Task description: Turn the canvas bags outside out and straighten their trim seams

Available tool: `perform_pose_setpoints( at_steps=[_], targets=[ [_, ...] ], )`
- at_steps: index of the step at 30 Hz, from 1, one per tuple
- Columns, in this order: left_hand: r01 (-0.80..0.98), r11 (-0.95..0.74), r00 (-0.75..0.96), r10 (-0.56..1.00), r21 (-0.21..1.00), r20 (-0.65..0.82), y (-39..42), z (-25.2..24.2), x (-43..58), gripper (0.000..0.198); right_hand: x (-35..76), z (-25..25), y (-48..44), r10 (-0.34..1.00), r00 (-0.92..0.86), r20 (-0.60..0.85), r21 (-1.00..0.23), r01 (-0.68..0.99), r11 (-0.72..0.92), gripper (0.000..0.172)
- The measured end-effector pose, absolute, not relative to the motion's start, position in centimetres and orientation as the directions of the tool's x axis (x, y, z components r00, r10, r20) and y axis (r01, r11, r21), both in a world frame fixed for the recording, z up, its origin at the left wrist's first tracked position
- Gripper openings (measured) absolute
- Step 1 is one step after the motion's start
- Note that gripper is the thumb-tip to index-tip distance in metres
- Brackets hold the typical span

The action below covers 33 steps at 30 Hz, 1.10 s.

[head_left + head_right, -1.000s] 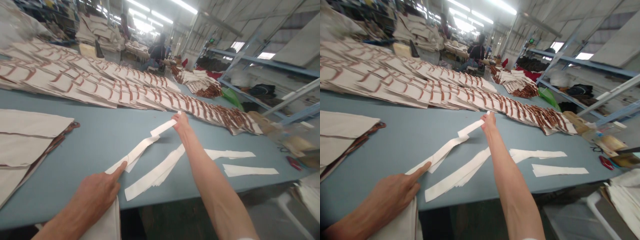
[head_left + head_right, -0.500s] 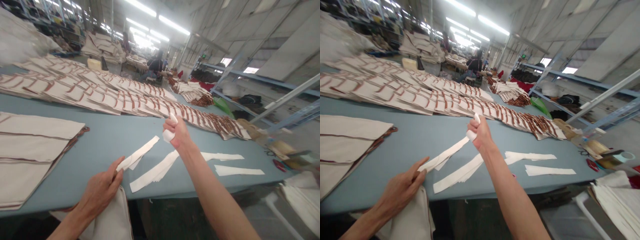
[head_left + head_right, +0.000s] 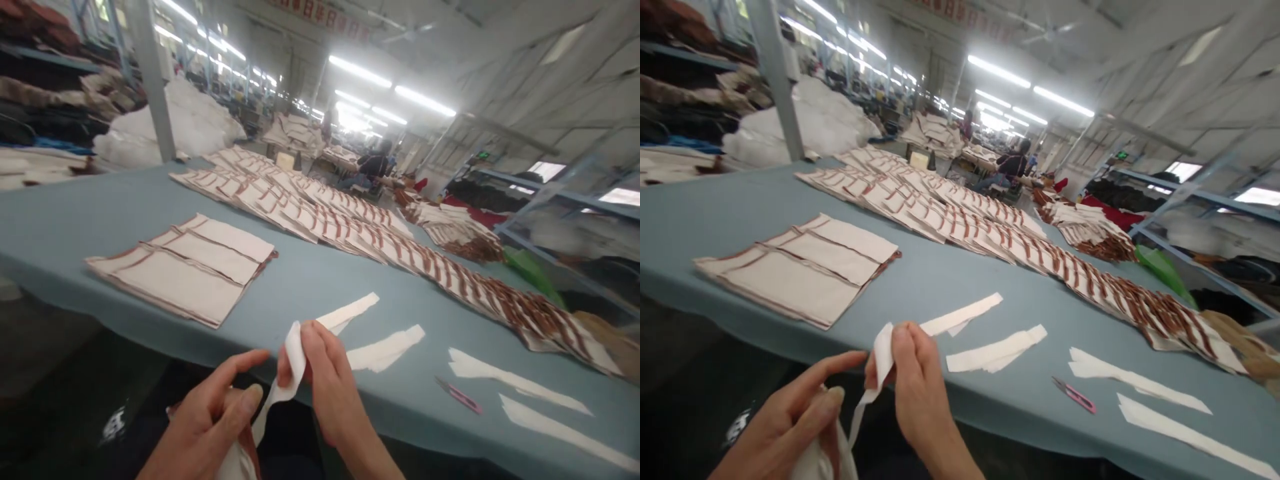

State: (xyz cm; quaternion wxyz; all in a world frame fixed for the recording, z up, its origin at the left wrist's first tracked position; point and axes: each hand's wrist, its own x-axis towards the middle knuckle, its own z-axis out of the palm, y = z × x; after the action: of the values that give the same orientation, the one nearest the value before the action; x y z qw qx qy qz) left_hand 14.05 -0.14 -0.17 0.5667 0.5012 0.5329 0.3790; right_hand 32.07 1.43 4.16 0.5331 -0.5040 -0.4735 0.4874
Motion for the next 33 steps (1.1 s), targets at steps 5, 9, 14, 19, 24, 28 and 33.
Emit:
perform_pose_setpoints(
  at_steps=[5, 9, 14, 19, 24, 28, 33],
  targets=[
    [0.011, 0.24, 0.225, 0.945, 0.971, -0.236, 0.2, 0.8, 13.0, 0.088, 30.0, 2.5, -0.7, 0.982, 0.141, 0.124, -0.951, 0.3, 0.077, 0.055],
    [-0.01, 0.207, 0.297, 0.935, 0.978, -0.195, 1.0, -0.3, 13.2, 0.082, 29.5, 2.0, -1.8, 0.963, 0.145, 0.225, -0.923, 0.349, 0.163, 0.037],
    [-0.021, 0.148, 0.479, 0.869, 0.989, -0.12, 1.5, -0.3, 13.7, 0.06, 29.5, 1.8, -2.5, 0.95, 0.164, 0.265, -0.921, 0.334, 0.199, 0.038],
    [-0.062, 0.1, 0.451, 0.89, 0.993, -0.062, 0.7, -0.1, 13.1, 0.061, 30.8, 1.9, -3.7, 0.988, 0.149, 0.042, -0.97, 0.245, 0.004, 0.062],
    [0.035, 0.217, 0.433, 0.877, 0.976, -0.21, -0.3, 0.1, 12.4, 0.05, 32.4, 2.5, -4.0, 0.999, -0.032, -0.025, -0.99, 0.137, -0.021, 0.078],
    [0.151, 0.074, 0.545, 0.826, 0.986, -0.145, 0.2, -0.4, 12.2, 0.047, 33.1, 2.6, -3.3, 0.972, -0.131, -0.193, -0.98, 0.069, -0.185, 0.072],
    [0.223, 0.045, 0.462, 0.875, 0.974, -0.146, 1.4, -0.7, 12.4, 0.047, 33.9, 2.5, -2.7, 0.965, -0.121, -0.234, -0.972, 0.025, -0.233, 0.06]
  ],
)
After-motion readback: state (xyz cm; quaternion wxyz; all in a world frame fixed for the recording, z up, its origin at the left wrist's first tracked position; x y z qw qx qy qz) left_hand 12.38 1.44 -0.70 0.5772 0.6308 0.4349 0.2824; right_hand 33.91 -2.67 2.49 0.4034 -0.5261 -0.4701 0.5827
